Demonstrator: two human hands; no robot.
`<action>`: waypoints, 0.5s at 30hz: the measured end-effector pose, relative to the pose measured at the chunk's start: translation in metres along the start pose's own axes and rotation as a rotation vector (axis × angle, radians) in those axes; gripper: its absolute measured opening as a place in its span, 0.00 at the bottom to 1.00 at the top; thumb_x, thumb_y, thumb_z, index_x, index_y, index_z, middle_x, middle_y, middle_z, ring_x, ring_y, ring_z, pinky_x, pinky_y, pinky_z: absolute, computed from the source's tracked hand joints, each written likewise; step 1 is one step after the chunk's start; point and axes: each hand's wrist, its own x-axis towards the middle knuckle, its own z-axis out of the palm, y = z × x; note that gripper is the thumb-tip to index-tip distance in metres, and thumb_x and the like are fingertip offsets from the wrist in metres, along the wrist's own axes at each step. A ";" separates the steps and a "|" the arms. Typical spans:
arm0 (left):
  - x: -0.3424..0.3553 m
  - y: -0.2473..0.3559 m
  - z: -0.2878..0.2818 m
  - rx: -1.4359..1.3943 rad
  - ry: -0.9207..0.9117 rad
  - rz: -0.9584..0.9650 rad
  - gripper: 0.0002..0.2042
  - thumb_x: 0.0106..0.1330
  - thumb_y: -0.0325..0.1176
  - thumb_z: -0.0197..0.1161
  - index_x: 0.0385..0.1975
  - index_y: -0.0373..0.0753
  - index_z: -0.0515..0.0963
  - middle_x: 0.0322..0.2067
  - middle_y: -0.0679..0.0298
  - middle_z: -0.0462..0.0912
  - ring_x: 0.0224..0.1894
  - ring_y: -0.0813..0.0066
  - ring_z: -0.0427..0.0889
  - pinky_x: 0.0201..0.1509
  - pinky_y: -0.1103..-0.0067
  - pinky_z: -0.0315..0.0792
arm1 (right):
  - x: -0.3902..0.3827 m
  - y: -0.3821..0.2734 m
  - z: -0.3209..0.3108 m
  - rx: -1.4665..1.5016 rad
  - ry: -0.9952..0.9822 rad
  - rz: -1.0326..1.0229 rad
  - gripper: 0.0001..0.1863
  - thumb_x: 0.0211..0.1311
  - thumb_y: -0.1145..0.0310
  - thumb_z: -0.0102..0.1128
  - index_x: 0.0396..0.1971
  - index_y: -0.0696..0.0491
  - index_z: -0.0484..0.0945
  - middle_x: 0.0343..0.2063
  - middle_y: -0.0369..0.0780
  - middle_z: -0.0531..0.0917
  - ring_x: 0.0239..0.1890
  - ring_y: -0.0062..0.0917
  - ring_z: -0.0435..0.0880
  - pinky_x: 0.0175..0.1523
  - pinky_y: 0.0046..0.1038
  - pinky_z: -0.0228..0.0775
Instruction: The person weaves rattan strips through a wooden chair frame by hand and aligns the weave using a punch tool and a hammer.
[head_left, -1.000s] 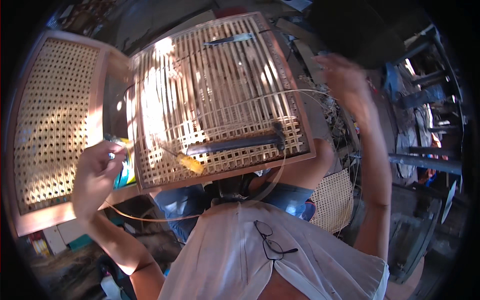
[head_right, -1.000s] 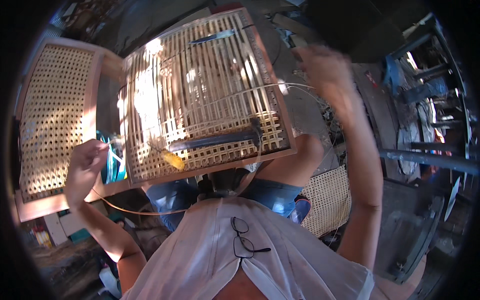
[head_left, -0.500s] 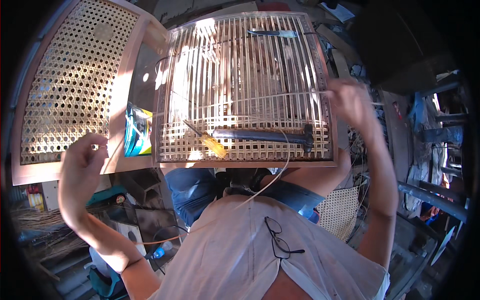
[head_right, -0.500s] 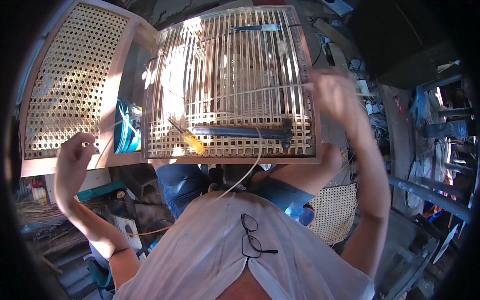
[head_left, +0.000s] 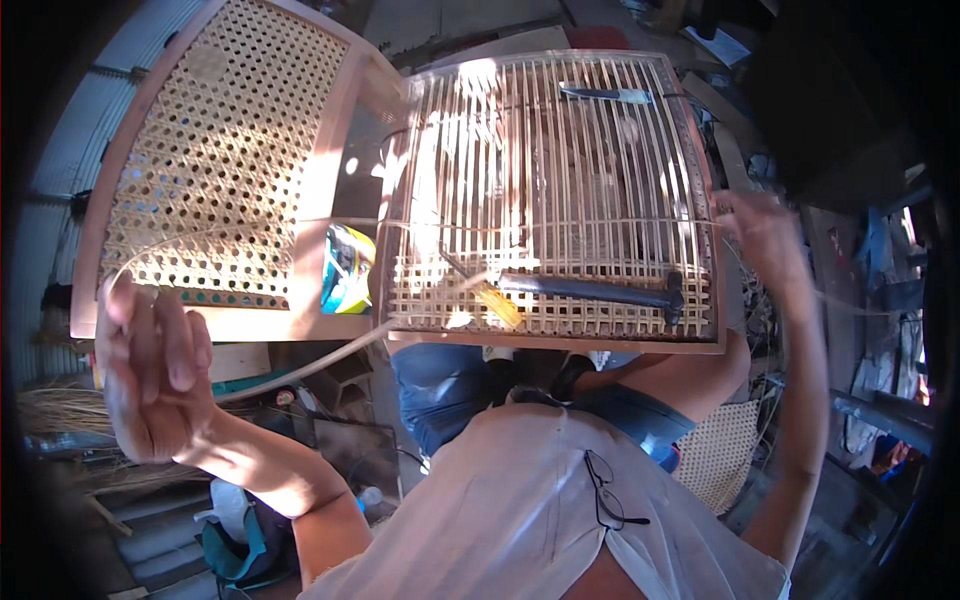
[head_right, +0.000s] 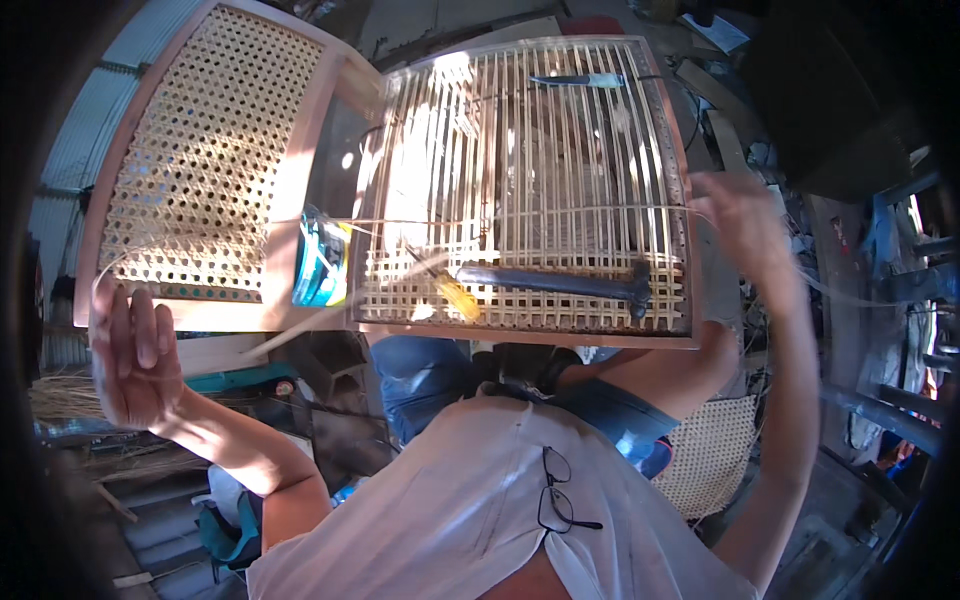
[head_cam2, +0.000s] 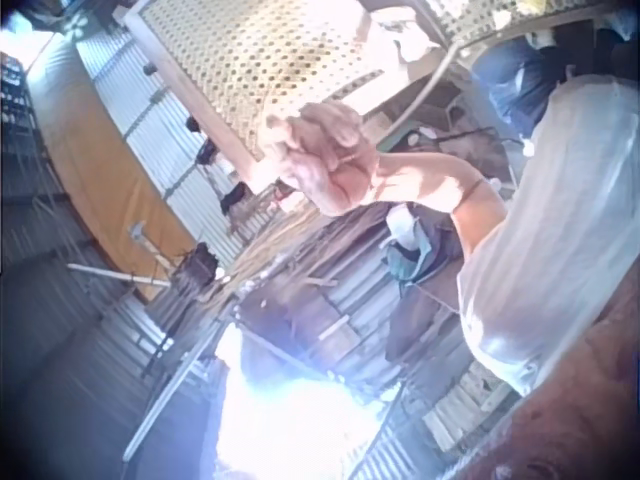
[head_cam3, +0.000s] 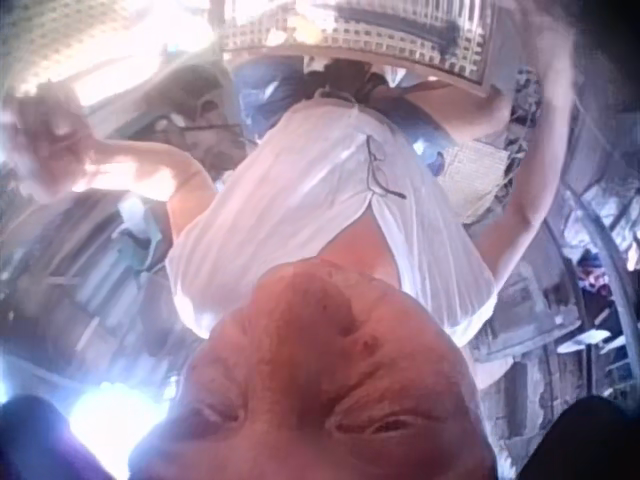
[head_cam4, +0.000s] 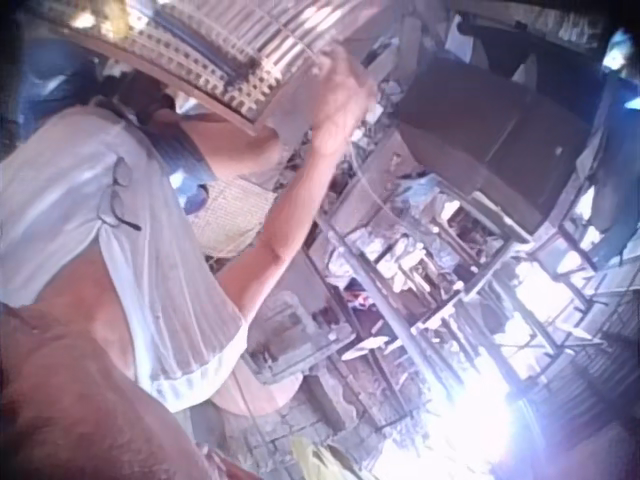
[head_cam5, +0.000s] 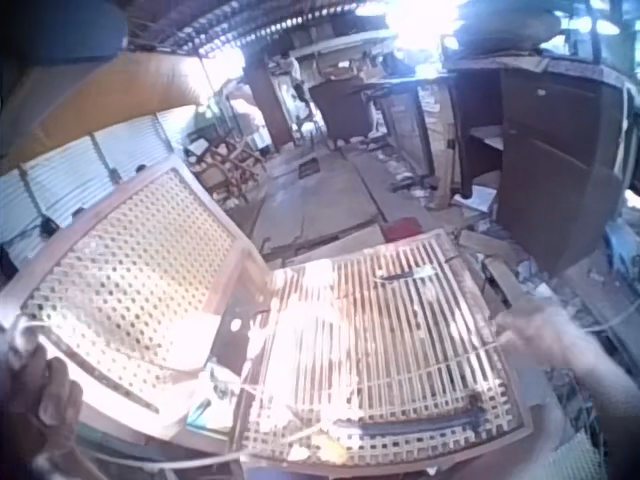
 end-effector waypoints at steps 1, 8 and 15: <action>-0.002 0.002 0.004 -0.024 0.068 0.091 0.22 0.70 0.34 0.64 0.55 0.24 0.68 0.18 0.74 0.63 0.18 0.82 0.68 0.20 0.88 0.61 | -0.005 -0.034 0.011 -0.066 0.201 -0.200 0.15 0.65 0.63 0.63 0.50 0.50 0.81 0.44 0.42 0.86 0.52 0.37 0.82 0.55 0.41 0.70; -0.004 0.005 -0.005 -0.087 -0.111 -0.023 0.21 0.67 0.31 0.67 0.51 0.26 0.66 0.19 0.73 0.65 0.16 0.87 0.64 0.15 0.90 0.58 | 0.024 -0.087 0.031 0.233 0.276 -0.298 0.11 0.63 0.60 0.64 0.28 0.52 0.81 0.30 0.41 0.84 0.37 0.36 0.83 0.42 0.42 0.72; -0.015 -0.103 -0.002 0.245 -0.053 -0.438 0.10 0.65 0.28 0.65 0.43 0.33 0.80 0.27 0.69 0.80 0.23 0.84 0.70 0.29 0.82 0.73 | -0.021 0.042 -0.013 0.015 0.124 0.294 0.09 0.63 0.66 0.64 0.32 0.57 0.85 0.31 0.49 0.86 0.39 0.44 0.86 0.44 0.41 0.76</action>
